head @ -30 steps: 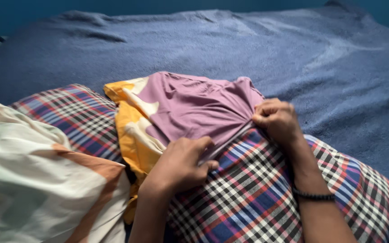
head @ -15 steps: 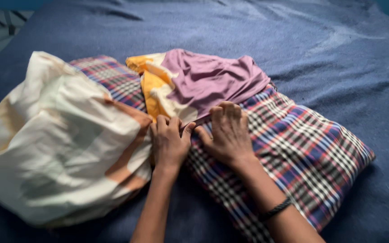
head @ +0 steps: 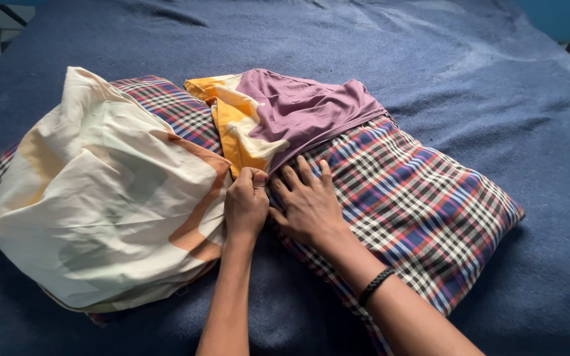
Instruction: The person puts a pillowcase onto a pillow by hand, stretching the fabric and tucking the pillow inside.
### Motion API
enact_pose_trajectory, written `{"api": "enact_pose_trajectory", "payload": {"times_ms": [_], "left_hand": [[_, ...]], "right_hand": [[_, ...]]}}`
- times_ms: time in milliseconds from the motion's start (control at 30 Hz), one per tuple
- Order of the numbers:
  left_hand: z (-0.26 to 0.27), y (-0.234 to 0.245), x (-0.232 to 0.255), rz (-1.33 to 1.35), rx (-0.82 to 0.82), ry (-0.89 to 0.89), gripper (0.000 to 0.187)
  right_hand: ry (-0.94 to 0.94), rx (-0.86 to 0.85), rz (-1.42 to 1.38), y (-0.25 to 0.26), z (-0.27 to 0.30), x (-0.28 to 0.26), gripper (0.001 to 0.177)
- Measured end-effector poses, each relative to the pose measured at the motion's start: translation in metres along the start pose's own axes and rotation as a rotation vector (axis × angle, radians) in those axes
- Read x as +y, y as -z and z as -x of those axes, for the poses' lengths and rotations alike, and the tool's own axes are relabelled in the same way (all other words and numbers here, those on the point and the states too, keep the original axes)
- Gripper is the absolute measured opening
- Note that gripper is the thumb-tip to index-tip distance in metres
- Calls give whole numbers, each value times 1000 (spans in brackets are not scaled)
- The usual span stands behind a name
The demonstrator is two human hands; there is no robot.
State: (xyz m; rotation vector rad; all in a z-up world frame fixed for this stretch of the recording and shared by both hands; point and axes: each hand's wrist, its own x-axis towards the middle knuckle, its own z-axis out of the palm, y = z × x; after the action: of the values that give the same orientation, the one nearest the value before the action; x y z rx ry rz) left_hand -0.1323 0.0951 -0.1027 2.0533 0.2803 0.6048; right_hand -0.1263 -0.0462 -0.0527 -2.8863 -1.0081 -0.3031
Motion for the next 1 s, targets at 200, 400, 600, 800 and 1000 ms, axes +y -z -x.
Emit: {"api": "enact_pose_trajectory", "payload": {"times_ms": [200, 400, 600, 800, 1000], "left_hand": [[3, 14, 17, -182, 216, -368, 36], [4, 10, 8, -259, 193, -153, 21], [-2, 9, -3, -30, 141, -135, 8], [-11, 12, -11, 86, 72, -202, 15], [-14, 24, -9, 137, -58, -258, 8]], "right_hand": [[-74, 165, 14, -8, -10, -7, 67], [-81, 224, -81, 2, -10, -11, 71], [31, 281, -8, 10, -10, -11, 77], [-163, -56, -14, 0, -45, -10, 61], [-3, -15, 39, -18, -77, 7, 46]]}}
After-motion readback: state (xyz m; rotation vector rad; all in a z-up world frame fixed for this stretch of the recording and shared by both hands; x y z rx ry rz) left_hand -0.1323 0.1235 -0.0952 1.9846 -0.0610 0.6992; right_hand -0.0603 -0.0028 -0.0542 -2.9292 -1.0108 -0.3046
